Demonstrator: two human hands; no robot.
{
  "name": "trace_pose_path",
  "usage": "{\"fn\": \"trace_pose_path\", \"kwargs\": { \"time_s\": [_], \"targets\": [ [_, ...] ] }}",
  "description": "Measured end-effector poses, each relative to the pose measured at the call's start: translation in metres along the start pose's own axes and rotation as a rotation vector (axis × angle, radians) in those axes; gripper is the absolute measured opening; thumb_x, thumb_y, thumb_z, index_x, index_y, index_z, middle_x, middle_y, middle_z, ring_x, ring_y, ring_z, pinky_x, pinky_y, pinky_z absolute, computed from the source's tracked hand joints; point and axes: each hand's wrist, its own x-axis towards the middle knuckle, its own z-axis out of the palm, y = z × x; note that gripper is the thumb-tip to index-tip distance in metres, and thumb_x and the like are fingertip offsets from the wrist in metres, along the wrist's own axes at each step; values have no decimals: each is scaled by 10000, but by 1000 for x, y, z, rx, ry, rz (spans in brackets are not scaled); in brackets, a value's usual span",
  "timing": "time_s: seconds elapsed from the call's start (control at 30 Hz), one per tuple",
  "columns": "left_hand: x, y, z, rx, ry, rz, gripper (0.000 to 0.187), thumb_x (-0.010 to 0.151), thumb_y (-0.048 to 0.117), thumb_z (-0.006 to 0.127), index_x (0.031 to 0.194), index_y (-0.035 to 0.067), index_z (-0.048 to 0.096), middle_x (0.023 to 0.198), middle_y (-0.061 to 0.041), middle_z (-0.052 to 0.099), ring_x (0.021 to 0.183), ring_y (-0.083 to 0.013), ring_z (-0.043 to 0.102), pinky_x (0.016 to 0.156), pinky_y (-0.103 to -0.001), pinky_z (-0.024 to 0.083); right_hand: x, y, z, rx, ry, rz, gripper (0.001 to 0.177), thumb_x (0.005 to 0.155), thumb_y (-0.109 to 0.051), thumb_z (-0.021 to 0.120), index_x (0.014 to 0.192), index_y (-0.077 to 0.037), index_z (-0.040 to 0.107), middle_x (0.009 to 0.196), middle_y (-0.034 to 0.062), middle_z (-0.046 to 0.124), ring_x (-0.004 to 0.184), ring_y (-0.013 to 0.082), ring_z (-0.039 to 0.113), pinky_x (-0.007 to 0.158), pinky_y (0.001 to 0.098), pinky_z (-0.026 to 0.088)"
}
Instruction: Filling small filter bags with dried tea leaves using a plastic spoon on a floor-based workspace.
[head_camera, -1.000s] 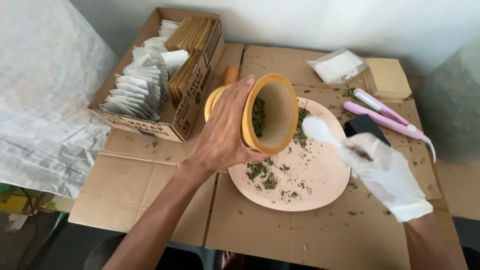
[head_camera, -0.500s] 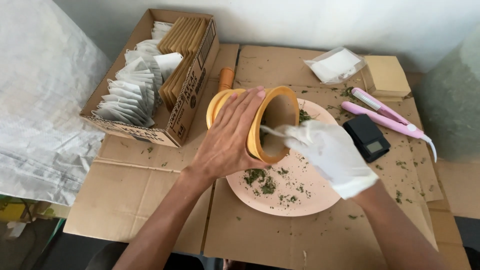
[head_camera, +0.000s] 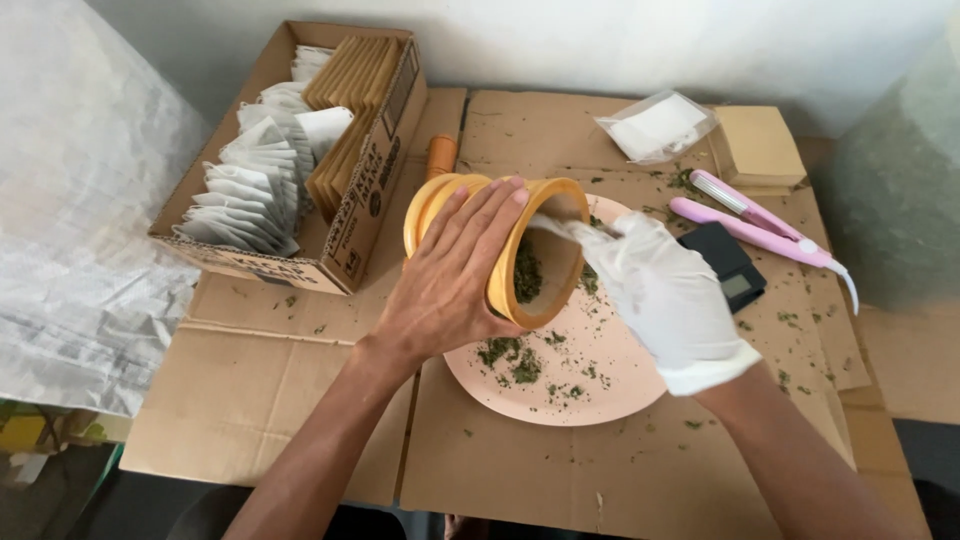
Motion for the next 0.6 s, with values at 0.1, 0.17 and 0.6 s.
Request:
{"fn": "trace_pose_path", "kwargs": {
  "time_s": [0.1,0.17,0.6],
  "targets": [
    [1,3,2,27,-2,7,1462,666,688,1059,1714,52,263,1779,-148,418,1679,-297,377,1462,-502,163,0,-6,18,381,-29,-45,469,1021,-165,568,1481,-130,654,1269,109,710,975,268,692,754,387,584],
    [-1,2,0,37,-12,16,1471,654,680,1059,1716,48,261,1785,-145,410,1682,-288,371,1463,-496,152,-11,-5,20,527,-80,-23,440,1043,-201,580,1468,-147,681,1274,96,713,1001,268,710,795,388,576],
    [-3,5,6,117,-65,71,1510,557,597,1088,1716,33,302,1809,-129,375,1687,-247,331,1447,-447,104,-27,-4,20,767,-176,116,386,1090,-248,565,1407,-99,727,1303,138,731,1034,311,729,865,412,571]
  ]
}}
